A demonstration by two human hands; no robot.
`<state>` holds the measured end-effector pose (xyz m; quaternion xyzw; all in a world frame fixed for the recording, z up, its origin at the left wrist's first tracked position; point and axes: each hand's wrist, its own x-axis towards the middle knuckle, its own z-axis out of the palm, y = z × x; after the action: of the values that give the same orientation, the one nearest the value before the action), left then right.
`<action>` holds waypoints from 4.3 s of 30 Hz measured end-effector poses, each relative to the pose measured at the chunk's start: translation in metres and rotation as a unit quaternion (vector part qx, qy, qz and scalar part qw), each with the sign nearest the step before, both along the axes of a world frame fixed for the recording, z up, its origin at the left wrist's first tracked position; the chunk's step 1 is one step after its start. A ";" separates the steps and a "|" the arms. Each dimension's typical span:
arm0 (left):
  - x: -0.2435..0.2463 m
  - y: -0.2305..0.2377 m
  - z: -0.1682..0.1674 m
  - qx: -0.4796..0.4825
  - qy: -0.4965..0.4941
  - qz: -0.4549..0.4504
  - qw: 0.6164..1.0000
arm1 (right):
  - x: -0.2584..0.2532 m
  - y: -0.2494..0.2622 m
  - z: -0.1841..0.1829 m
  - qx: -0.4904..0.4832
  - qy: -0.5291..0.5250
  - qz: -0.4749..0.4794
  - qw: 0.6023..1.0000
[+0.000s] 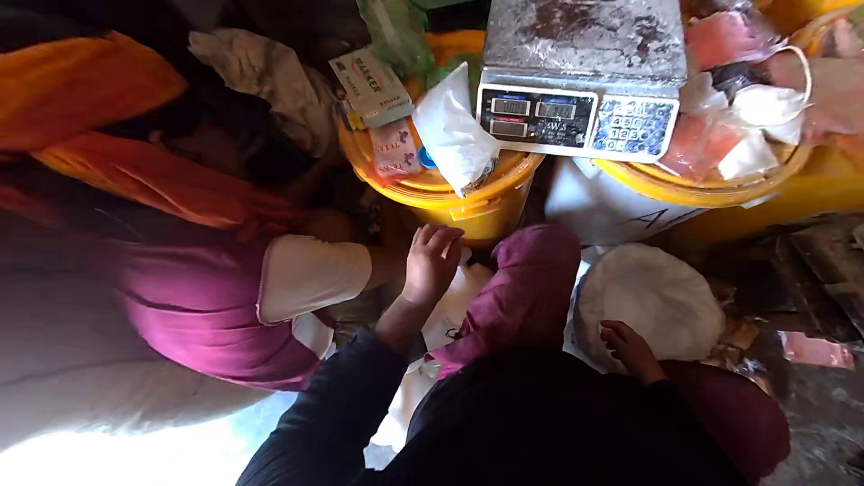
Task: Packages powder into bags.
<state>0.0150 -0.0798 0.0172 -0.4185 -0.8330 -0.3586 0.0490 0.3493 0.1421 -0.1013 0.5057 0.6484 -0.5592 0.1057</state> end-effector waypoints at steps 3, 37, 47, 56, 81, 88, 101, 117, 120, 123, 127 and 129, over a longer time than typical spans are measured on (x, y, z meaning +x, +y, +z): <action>-0.011 0.029 0.009 0.047 0.237 0.006 0.970 | 0.002 0.001 0.000 0.005 -0.003 0.017 1.000; -0.061 0.062 0.024 0.011 0.114 0.040 0.993 | -0.330 -0.017 0.125 0.472 0.466 0.178 0.727; -0.054 0.067 0.009 0.015 0.129 0.112 0.985 | -0.316 -0.010 0.170 0.365 0.349 0.232 0.831; -0.030 0.083 0.019 0.019 0.031 0.180 0.983 | -0.321 -0.010 0.182 0.233 0.315 0.133 0.910; -0.061 0.091 0.014 0.030 0.063 0.145 0.987 | -0.316 0.006 0.170 0.379 0.334 0.284 0.815; -0.053 0.095 0.012 0.018 0.054 0.142 0.988 | -0.314 0.006 0.171 0.309 0.312 0.245 0.864; -0.070 0.095 0.019 -0.071 -0.010 0.241 0.968 | -0.281 -0.001 0.190 0.141 0.305 0.350 0.875; -0.054 0.087 0.008 0.066 0.064 0.149 0.985 | -0.296 -0.009 0.168 0.368 0.360 0.178 0.838; -0.054 0.086 0.003 0.108 0.044 0.080 0.990 | -0.295 -0.002 0.170 0.347 0.366 0.167 0.847; -0.063 0.080 0.011 0.080 0.002 0.042 0.996 | -0.296 0.004 0.165 0.350 0.382 0.205 0.830; -0.072 0.085 0.020 0.054 -0.001 0.013 0.998 | -0.295 0.007 0.161 0.375 0.396 0.239 0.804; -0.074 0.087 0.022 0.046 -0.008 0.015 0.999 | -0.297 0.011 0.162 0.352 0.388 0.243 0.816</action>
<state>-0.0586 0.0071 0.0389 -0.4007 -0.8219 -0.3994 0.0666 0.0523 0.1535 0.0603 0.0757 0.8899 -0.3989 -0.2076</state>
